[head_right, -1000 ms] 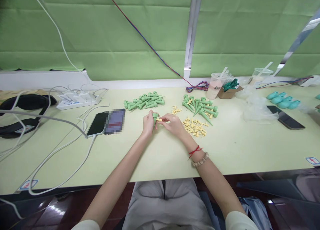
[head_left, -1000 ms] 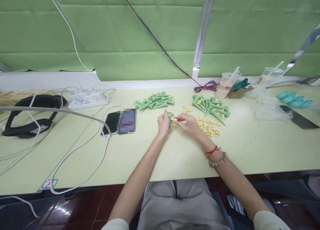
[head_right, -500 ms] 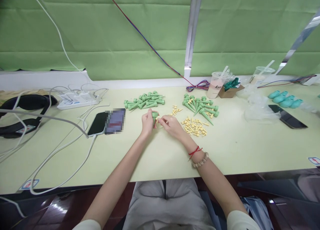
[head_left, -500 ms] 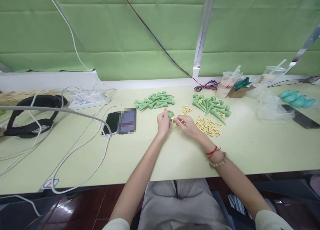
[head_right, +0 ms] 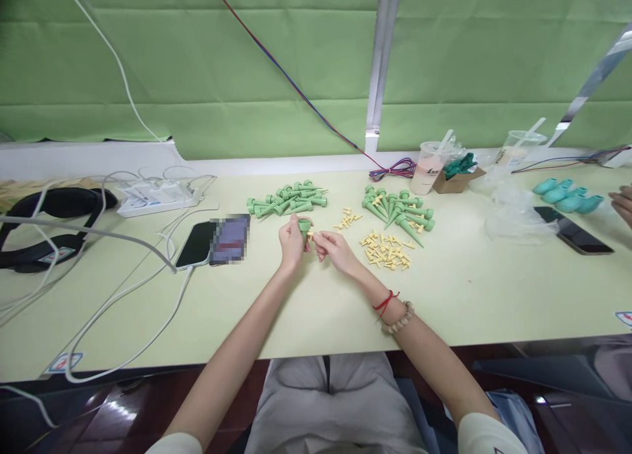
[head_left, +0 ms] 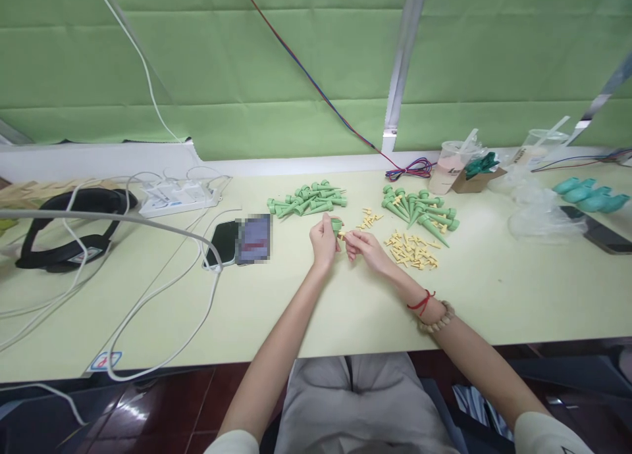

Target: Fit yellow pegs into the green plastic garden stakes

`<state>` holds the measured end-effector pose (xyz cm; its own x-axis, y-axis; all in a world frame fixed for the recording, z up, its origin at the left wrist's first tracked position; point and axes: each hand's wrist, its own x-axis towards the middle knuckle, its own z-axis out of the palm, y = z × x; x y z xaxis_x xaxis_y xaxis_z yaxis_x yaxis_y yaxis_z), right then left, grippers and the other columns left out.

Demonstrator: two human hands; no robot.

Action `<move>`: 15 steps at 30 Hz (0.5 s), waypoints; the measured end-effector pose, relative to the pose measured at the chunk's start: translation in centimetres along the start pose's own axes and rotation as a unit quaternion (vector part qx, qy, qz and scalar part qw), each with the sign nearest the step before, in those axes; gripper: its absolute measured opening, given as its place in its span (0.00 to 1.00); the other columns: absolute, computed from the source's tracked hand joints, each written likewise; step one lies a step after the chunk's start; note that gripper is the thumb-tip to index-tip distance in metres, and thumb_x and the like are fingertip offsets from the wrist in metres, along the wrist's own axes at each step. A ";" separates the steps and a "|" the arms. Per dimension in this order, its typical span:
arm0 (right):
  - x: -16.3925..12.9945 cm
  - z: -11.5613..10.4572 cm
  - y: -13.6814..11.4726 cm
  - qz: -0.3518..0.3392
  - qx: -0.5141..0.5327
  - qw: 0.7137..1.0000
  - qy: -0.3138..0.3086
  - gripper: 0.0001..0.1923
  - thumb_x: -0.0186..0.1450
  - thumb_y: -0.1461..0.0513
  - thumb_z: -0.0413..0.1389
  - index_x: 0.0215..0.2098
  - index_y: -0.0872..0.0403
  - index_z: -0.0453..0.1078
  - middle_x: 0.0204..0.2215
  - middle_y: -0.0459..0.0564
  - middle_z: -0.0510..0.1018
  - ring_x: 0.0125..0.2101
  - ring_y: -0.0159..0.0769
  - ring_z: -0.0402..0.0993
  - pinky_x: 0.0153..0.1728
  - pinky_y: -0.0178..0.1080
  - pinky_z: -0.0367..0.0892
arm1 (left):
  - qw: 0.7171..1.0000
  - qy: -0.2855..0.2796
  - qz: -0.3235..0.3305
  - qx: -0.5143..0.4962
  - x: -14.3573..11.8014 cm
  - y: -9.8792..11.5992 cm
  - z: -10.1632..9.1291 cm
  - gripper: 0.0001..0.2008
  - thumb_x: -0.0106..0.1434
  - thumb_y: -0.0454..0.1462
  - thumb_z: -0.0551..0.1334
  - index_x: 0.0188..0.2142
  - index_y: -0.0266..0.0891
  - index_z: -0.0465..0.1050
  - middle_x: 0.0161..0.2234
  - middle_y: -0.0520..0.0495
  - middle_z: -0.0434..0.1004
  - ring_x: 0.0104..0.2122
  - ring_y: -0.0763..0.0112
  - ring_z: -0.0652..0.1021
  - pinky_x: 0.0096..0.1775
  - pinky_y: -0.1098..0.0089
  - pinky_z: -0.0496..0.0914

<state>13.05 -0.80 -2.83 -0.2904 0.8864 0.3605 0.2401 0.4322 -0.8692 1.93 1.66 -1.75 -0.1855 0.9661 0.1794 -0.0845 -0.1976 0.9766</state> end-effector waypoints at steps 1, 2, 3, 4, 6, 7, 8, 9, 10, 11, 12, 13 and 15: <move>0.0 0.2 0.0 0.006 0.008 1.000 -0.005 0.22 0.66 0.49 0.39 0.20 0.52 0.52 0.16 0.41 0.59 0.18 0.28 0.60 0.23 0.33 0.60 | 1.000 0.001 -0.003 -0.002 0.1 0.0 0.0 0.23 0.59 0.52 0.51 0.22 0.36 0.67 0.11 0.56 0.59 0.07 0.80 0.59 0.10 0.76 0.51; 0.0 0.2 0.0 0.011 0.013 1.000 -0.005 0.21 0.66 0.49 0.39 0.21 0.52 0.52 0.16 0.41 0.59 0.18 0.28 0.60 0.22 0.33 0.60 | 1.000 0.002 -0.007 -0.004 0.1 0.0 0.0 0.23 0.59 0.52 0.51 0.22 0.36 0.67 0.11 0.56 0.59 0.07 0.80 0.59 0.10 0.76 0.51; -0.1 0.3 -0.1 0.015 0.013 1.000 0.000 0.20 0.66 0.50 0.40 0.22 0.53 0.53 0.16 0.40 0.59 0.18 0.27 0.59 0.22 0.32 0.59 | 1.000 0.001 -0.013 -0.006 0.2 -0.1 0.0 0.23 0.59 0.52 0.50 0.22 0.36 0.67 0.11 0.56 0.59 0.07 0.80 0.59 0.10 0.76 0.51; -0.1 0.2 -0.1 0.018 0.006 1.000 0.009 0.19 0.66 0.50 0.42 0.23 0.53 0.55 0.17 0.40 0.59 0.18 0.27 0.59 0.22 0.32 0.57 | 1.000 0.001 -0.020 -0.007 0.3 -0.1 0.0 0.23 0.59 0.52 0.50 0.22 0.36 0.67 0.10 0.56 0.58 0.06 0.79 0.59 0.09 0.76 0.51; -0.2 0.0 -0.3 0.012 -0.025 0.999 0.027 0.16 0.65 0.52 0.44 0.26 0.53 0.58 0.18 0.40 0.60 0.20 0.27 0.57 0.23 0.31 0.55 | 0.999 -0.001 -0.034 -0.006 0.4 -0.2 0.0 0.24 0.59 0.52 0.50 0.21 0.36 0.67 0.10 0.56 0.58 0.06 0.79 0.59 0.09 0.76 0.51; -0.3 -0.1 -0.3 0.005 -0.044 0.998 0.033 0.15 0.65 0.53 0.45 0.27 0.53 0.60 0.19 0.40 0.60 0.20 0.27 0.57 0.23 0.32 0.54 | 0.999 -0.003 -0.039 -0.006 0.4 -0.2 0.0 0.23 0.59 0.52 0.50 0.21 0.36 0.67 0.09 0.56 0.57 0.06 0.79 0.59 0.09 0.76 0.51; -0.3 -0.3 -0.4 -0.003 -0.060 0.998 0.034 0.14 0.65 0.53 0.45 0.27 0.54 0.61 0.19 0.40 0.61 0.21 0.27 0.57 0.24 0.32 0.53 | 0.999 -0.005 -0.042 -0.004 0.4 -0.2 0.0 0.23 0.59 0.52 0.50 0.21 0.36 0.68 0.09 0.56 0.57 0.06 0.79 0.58 0.09 0.76 0.50; -0.3 -0.4 -0.5 -0.008 -0.070 0.997 0.033 0.15 0.65 0.54 0.45 0.27 0.54 0.62 0.20 0.41 0.61 0.21 0.27 0.57 0.25 0.32 0.53 | 0.999 -0.006 -0.043 -0.004 0.4 -0.2 0.0 0.23 0.59 0.51 0.50 0.21 0.36 0.68 0.09 0.56 0.58 0.06 0.79 0.58 0.09 0.76 0.50; -0.3 -0.4 -0.6 -0.007 -0.067 0.997 0.031 0.15 0.65 0.54 0.45 0.27 0.54 0.62 0.20 0.41 0.61 0.22 0.27 0.57 0.25 0.32 0.54 | 0.999 -0.006 -0.042 -0.003 0.3 -0.1 0.1 0.23 0.59 0.51 0.50 0.21 0.36 0.68 0.10 0.56 0.58 0.06 0.79 0.59 0.09 0.76 0.50; -0.3 -0.5 -0.7 0.000 -0.052 0.998 0.030 0.16 0.65 0.53 0.45 0.26 0.54 0.63 0.20 0.41 0.61 0.21 0.27 0.57 0.25 0.32 0.54 | 0.999 -0.006 -0.038 -0.003 0.3 -0.1 0.1 0.23 0.59 0.51 0.50 0.21 0.36 0.68 0.10 0.56 0.58 0.06 0.79 0.59 0.09 0.76 0.50; -0.2 -0.4 -0.7 0.018 -0.020 0.999 0.030 0.16 0.64 0.52 0.46 0.25 0.54 0.63 0.20 0.41 0.61 0.21 0.27 0.57 0.25 0.32 0.54 | 0.999 -0.004 -0.034 -0.003 0.3 -0.1 0.0 0.23 0.59 0.51 0.50 0.21 0.36 0.68 0.10 0.56 0.58 0.06 0.79 0.59 0.09 0.76 0.50; -0.1 -0.4 -0.7 0.042 0.025 0.998 0.028 0.16 0.63 0.51 0.48 0.25 0.54 0.62 0.19 0.41 0.60 0.21 0.28 0.57 0.25 0.32 0.55 | 1.000 -0.002 -0.026 -0.002 0.2 -0.1 0.0 0.23 0.59 0.51 0.51 0.21 0.36 0.68 0.10 0.56 0.58 0.06 0.79 0.59 0.09 0.76 0.50; 0.0 -0.2 -0.8 0.089 0.117 0.989 0.019 0.19 0.59 0.47 0.50 0.23 0.53 0.60 0.17 0.40 0.58 0.19 0.28 0.57 0.25 0.32 0.57 | 1.000 0.007 -0.001 0.007 0.1 0.0 -0.1 0.22 0.59 0.51 0.51 0.21 0.36 0.68 0.10 0.56 0.58 0.07 0.80 0.59 0.10 0.76 0.50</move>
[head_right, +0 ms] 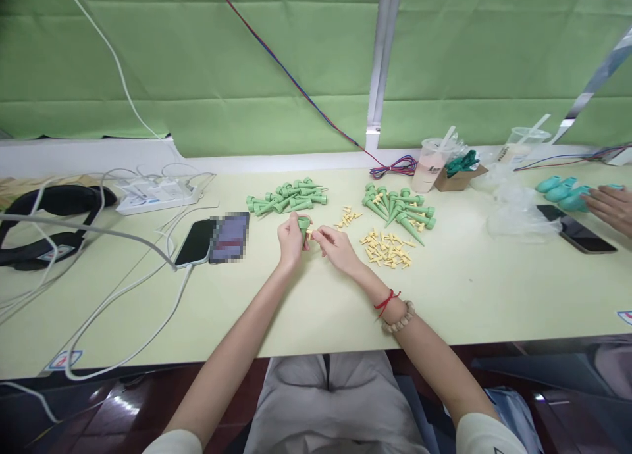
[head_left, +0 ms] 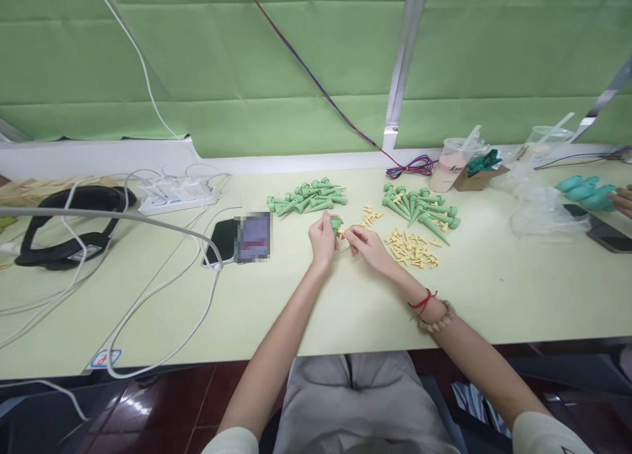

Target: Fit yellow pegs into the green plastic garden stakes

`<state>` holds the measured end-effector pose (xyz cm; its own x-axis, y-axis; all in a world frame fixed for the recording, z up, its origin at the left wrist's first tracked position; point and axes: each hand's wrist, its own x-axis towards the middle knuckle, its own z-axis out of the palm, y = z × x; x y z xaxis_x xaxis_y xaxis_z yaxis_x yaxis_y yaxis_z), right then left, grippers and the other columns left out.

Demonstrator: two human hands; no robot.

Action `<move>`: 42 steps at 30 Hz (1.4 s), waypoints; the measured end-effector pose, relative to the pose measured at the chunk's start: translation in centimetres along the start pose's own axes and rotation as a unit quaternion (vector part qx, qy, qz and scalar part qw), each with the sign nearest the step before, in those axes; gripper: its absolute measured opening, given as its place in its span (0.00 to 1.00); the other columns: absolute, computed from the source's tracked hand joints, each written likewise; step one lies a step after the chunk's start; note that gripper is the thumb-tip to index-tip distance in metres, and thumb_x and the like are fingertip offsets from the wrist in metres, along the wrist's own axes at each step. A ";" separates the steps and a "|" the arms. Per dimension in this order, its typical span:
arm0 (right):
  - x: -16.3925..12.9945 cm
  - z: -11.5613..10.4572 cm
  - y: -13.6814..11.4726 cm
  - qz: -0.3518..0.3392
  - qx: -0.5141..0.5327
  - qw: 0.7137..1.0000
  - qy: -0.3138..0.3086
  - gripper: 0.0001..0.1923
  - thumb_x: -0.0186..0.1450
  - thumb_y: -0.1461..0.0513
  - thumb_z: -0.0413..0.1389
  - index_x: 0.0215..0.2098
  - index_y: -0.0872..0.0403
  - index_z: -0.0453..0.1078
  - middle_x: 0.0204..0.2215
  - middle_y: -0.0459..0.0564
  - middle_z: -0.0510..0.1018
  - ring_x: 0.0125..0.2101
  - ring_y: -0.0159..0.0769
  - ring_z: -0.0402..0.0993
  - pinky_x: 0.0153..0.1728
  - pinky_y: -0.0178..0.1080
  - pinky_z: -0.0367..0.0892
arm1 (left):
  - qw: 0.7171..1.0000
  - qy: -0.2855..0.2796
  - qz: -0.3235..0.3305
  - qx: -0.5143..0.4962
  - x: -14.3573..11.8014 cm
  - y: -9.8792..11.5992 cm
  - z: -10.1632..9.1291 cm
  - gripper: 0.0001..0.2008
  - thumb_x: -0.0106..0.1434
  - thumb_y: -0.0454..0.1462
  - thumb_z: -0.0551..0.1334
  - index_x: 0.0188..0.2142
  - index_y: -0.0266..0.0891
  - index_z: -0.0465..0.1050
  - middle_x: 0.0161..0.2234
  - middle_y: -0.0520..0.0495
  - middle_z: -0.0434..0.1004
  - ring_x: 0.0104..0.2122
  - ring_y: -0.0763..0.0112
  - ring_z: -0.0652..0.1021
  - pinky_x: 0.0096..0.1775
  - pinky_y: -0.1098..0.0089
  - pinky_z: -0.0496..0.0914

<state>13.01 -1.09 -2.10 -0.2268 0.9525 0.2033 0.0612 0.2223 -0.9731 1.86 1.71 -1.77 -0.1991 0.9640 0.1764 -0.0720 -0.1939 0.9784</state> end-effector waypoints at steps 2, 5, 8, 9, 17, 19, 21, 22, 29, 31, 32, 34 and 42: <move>0.2 0.3 0.0 0.035 0.058 0.998 -0.015 0.21 0.58 0.44 0.50 0.22 0.52 0.56 0.16 0.38 0.53 0.17 0.27 0.55 0.24 0.33 0.59 | 0.999 0.015 0.034 0.014 -0.2 0.0 -0.1 0.21 0.59 0.50 0.52 0.22 0.36 0.68 0.11 0.57 0.58 0.08 0.80 0.59 0.11 0.76 0.51; 0.5 0.5 0.2 0.062 0.075 0.995 -0.035 0.23 0.58 0.43 0.47 0.22 0.51 0.52 0.16 0.37 0.49 0.15 0.26 0.51 0.21 0.34 0.60 | 0.997 0.029 0.064 0.026 -0.3 0.0 -0.1 0.20 0.58 0.50 0.54 0.23 0.36 0.69 0.12 0.57 0.57 0.09 0.80 0.60 0.12 0.76 0.52; 0.6 0.5 0.3 0.072 0.064 0.995 -0.032 0.24 0.59 0.42 0.44 0.20 0.51 0.50 0.15 0.37 0.49 0.14 0.26 0.52 0.20 0.34 0.59 | 0.999 0.014 0.047 0.022 -0.3 -0.1 0.1 0.22 0.58 0.51 0.53 0.22 0.35 0.69 0.11 0.56 0.58 0.08 0.80 0.59 0.11 0.76 0.52; 0.5 0.4 0.3 0.071 0.060 0.995 -0.021 0.24 0.60 0.43 0.42 0.20 0.52 0.51 0.15 0.38 0.51 0.15 0.27 0.53 0.20 0.34 0.58 | 0.999 0.009 0.030 0.016 -0.3 -0.1 0.2 0.22 0.58 0.51 0.52 0.22 0.35 0.69 0.11 0.56 0.58 0.08 0.80 0.59 0.11 0.76 0.51; -0.2 -1.3 -0.1 -0.109 -0.286 0.952 0.022 0.12 0.64 0.53 0.48 0.29 0.53 0.60 0.22 0.41 0.63 0.23 0.28 0.58 0.27 0.32 0.54 | 0.999 -0.011 -0.051 0.006 0.3 -0.2 0.1 0.22 0.59 0.50 0.50 0.22 0.35 0.68 0.09 0.56 0.57 0.06 0.79 0.58 0.09 0.76 0.50; -0.1 -1.6 0.0 -0.118 -0.320 0.940 -0.003 0.12 0.66 0.55 0.46 0.28 0.53 0.59 0.23 0.42 0.64 0.23 0.29 0.59 0.27 0.32 0.54 | 0.998 -0.027 -0.061 0.011 0.3 -0.2 0.1 0.22 0.60 0.50 0.50 0.21 0.35 0.68 0.09 0.55 0.57 0.06 0.78 0.59 0.09 0.76 0.51; 0.0 -1.7 0.1 -0.130 -0.338 0.932 -0.025 0.12 0.67 0.57 0.45 0.28 0.53 0.60 0.24 0.44 0.65 0.25 0.30 0.60 0.28 0.32 0.54 | 0.997 -0.042 -0.067 0.017 0.2 -0.3 0.2 0.23 0.60 0.49 0.50 0.20 0.35 0.68 0.09 0.55 0.58 0.06 0.77 0.59 0.08 0.76 0.51; 0.1 -1.7 0.2 -0.139 -0.340 0.929 -0.035 0.11 0.67 0.58 0.44 0.28 0.53 0.60 0.25 0.44 0.66 0.26 0.30 0.61 0.28 0.32 0.54 | 0.996 -0.047 -0.068 0.020 0.1 -0.3 0.3 0.23 0.60 0.49 0.50 0.20 0.35 0.68 0.09 0.55 0.58 0.06 0.77 0.59 0.08 0.76 0.51; 0.0 -1.1 0.2 -0.134 -0.270 0.954 -0.002 0.13 0.65 0.61 0.45 0.23 0.54 0.57 0.20 0.42 0.61 0.23 0.30 0.58 0.28 0.33 0.52 | 0.999 -0.027 -0.017 0.039 -0.3 -0.3 0.3 0.22 0.60 0.50 0.51 0.23 0.35 0.69 0.10 0.56 0.59 0.07 0.80 0.58 0.10 0.76 0.51; 0.0 -0.8 0.1 -0.102 -0.216 0.971 0.007 0.14 0.64 0.60 0.46 0.22 0.54 0.57 0.19 0.42 0.60 0.22 0.29 0.57 0.26 0.33 0.52 | 0.999 -0.019 0.005 0.044 -0.4 -0.2 0.2 0.22 0.60 0.50 0.50 0.23 0.35 0.69 0.10 0.56 0.58 0.07 0.80 0.58 0.11 0.76 0.52; 0.0 -0.7 0.2 -0.086 -0.191 0.978 0.006 0.14 0.64 0.58 0.46 0.21 0.54 0.58 0.17 0.41 0.60 0.21 0.29 0.57 0.26 0.32 0.52 | 0.998 -0.016 0.022 0.048 -0.4 -0.1 0.1 0.22 0.60 0.50 0.51 0.23 0.35 0.69 0.10 0.57 0.57 0.08 0.80 0.59 0.11 0.76 0.52; 0.0 -0.5 0.2 -0.059 -0.155 0.986 -0.005 0.16 0.65 0.56 0.44 0.22 0.53 0.60 0.15 0.40 0.59 0.19 0.29 0.57 0.24 0.32 0.53 | 0.997 -0.016 0.059 0.057 -0.4 0.1 0.0 0.22 0.59 0.50 0.52 0.21 0.35 0.69 0.10 0.56 0.57 0.09 0.80 0.59 0.12 0.77 0.53; 0.0 -0.3 0.0 -0.072 -0.145 0.987 0.002 0.16 0.63 0.53 0.47 0.24 0.54 0.64 0.17 0.40 0.63 0.19 0.27 0.57 0.22 0.31 0.55 | 1.000 -0.026 0.013 0.007 -0.4 0.2 0.2 0.23 0.59 0.53 0.50 0.23 0.37 0.67 0.09 0.57 0.56 0.08 0.79 0.59 0.11 0.76 0.53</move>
<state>13.34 -1.01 -2.03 -0.2497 0.9075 0.3379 0.3051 0.4049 -0.8620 2.06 1.35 -1.60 -0.1495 0.9671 0.2060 -0.0529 -0.2159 0.9750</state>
